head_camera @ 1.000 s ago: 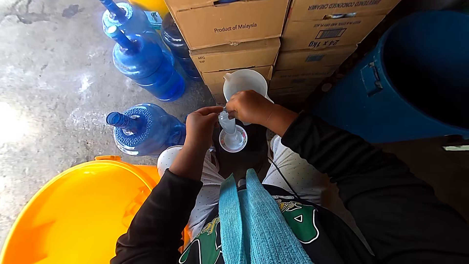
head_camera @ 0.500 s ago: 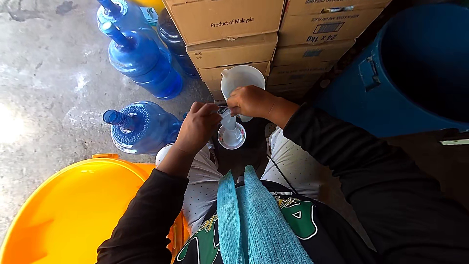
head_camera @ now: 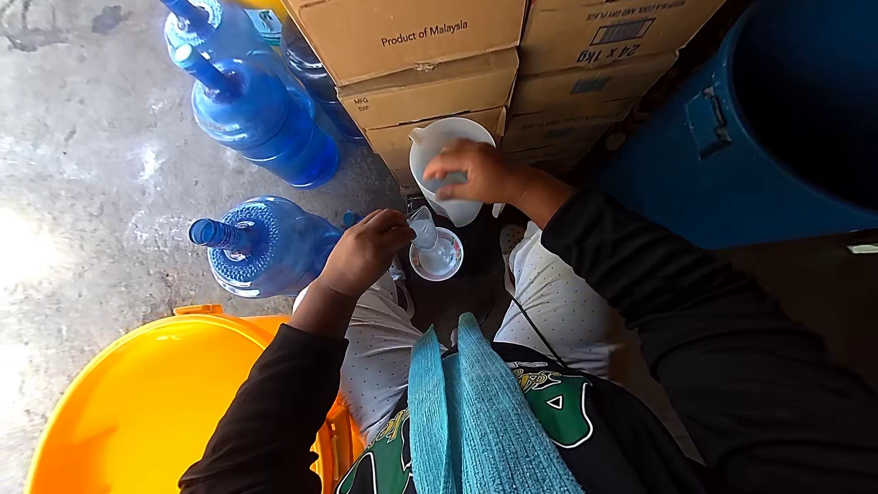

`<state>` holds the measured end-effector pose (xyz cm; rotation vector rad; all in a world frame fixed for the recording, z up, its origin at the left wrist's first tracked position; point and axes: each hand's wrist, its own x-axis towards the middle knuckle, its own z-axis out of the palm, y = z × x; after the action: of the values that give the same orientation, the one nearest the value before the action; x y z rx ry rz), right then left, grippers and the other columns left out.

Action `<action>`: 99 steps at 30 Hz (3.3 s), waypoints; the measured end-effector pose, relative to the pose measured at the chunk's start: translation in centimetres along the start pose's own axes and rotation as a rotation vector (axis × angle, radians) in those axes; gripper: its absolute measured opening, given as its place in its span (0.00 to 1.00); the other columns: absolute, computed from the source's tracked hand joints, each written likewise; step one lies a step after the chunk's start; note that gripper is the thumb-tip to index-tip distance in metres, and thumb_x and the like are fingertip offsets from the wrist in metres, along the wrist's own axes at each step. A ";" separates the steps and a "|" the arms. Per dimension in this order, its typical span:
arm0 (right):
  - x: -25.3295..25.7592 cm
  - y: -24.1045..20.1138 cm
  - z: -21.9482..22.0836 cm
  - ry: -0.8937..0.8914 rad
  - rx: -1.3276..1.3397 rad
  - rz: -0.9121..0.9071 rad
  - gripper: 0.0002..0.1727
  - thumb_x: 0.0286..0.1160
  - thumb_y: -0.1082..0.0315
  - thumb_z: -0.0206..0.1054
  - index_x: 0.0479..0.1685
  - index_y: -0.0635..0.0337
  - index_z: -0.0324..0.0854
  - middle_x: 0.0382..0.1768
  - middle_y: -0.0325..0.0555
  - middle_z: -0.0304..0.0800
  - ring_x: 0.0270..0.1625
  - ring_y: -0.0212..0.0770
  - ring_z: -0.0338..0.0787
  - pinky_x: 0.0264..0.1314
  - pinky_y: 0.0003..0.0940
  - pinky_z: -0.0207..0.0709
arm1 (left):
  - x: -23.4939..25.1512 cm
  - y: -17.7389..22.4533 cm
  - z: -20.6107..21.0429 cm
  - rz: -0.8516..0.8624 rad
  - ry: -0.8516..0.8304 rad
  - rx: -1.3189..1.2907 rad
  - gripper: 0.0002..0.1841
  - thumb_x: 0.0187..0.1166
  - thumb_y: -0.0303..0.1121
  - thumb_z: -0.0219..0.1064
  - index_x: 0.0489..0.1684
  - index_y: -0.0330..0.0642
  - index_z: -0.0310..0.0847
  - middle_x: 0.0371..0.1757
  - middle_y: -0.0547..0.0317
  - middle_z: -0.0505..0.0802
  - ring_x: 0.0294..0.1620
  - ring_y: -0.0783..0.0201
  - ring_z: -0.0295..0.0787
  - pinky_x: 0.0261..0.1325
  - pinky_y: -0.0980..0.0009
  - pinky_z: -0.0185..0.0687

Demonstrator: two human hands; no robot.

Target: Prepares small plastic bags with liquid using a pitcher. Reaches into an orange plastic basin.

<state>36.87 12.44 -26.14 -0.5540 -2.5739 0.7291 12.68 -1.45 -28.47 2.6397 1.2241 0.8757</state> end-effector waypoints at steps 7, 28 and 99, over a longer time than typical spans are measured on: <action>-4.7 8.1 7.7 0.701 0.465 1.089 0.36 0.80 0.41 0.67 0.57 0.74 0.81 0.54 0.66 0.86 0.58 0.56 0.85 0.65 0.57 0.76 | -0.2 -0.4 0.6 -0.055 0.083 -0.004 0.12 0.76 0.14 0.63 0.41 0.34 0.93 0.46 0.42 0.92 0.53 0.49 0.91 0.62 0.62 0.86; -3.5 1.8 -4.6 0.614 0.604 0.695 0.09 0.81 0.64 0.69 0.39 0.61 0.85 0.32 0.33 0.88 0.34 0.25 0.85 0.41 0.24 0.80 | -1.1 0.1 1.2 -0.114 0.158 -0.009 0.10 0.77 0.17 0.64 0.41 0.34 0.93 0.51 0.39 0.92 0.55 0.48 0.92 0.63 0.61 0.86; 4.4 -11.7 -15.3 -0.090 -0.095 0.663 0.19 0.83 0.49 0.66 0.29 0.52 0.81 0.18 0.33 0.72 0.17 0.23 0.65 0.20 0.18 0.55 | 2.3 0.8 2.3 -0.093 0.129 0.006 0.10 0.78 0.17 0.63 0.39 0.34 0.92 0.48 0.40 0.92 0.51 0.49 0.91 0.58 0.63 0.87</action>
<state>37.47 11.47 -6.36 -1.4717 -2.5074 0.8445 15.57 0.00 -29.07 2.5426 1.3687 1.0414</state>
